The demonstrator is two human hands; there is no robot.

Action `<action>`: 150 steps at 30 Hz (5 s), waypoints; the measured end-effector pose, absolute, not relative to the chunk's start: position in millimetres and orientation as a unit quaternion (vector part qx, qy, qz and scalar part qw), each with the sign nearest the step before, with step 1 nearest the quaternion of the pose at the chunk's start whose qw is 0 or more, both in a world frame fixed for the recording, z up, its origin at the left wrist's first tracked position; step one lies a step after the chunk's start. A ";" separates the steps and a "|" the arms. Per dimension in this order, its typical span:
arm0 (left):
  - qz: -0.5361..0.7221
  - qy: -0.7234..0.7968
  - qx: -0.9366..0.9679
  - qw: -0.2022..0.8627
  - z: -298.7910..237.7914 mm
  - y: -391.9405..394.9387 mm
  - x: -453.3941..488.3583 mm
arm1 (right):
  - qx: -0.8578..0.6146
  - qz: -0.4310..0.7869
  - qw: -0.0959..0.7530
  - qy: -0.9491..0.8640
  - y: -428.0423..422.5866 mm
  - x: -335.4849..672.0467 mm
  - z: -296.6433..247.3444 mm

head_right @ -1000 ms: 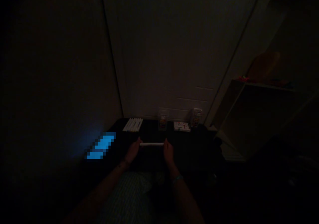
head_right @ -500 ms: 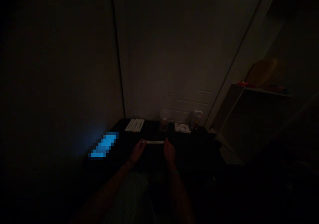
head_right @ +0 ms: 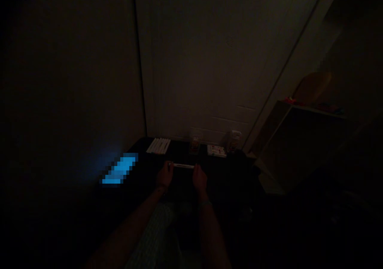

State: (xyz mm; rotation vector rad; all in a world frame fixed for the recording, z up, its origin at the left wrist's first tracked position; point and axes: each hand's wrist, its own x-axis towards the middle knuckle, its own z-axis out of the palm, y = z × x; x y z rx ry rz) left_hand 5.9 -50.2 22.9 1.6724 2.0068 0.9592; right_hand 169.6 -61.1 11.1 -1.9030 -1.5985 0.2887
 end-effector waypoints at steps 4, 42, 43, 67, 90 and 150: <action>0.395 0.668 0.593 0.214 19.6 -49.7 0.3 | -0.727 0.080 0.295 -0.615 -62.0 169.3 10.9; 0.270 0.713 0.629 0.154 27.3 -52.7 5.6 | -0.710 0.125 0.345 -0.602 -63.4 169.9 11.5; 0.273 0.712 0.628 0.158 27.1 -52.5 5.1 | -0.708 0.125 0.347 -0.602 -63.2 170.1 11.5; 0.254 0.706 0.646 0.138 18.5 -47.8 3.1 | -0.700 0.122 0.369 -0.599 -61.2 171.4 9.9; 0.278 0.689 0.645 0.179 27.6 -53.3 2.6 | -0.724 0.132 0.347 -0.582 -62.0 171.0 15.3; 0.315 0.687 0.626 0.193 23.1 -52.3 0.6 | -0.720 0.156 0.370 -0.566 -65.4 172.1 23.1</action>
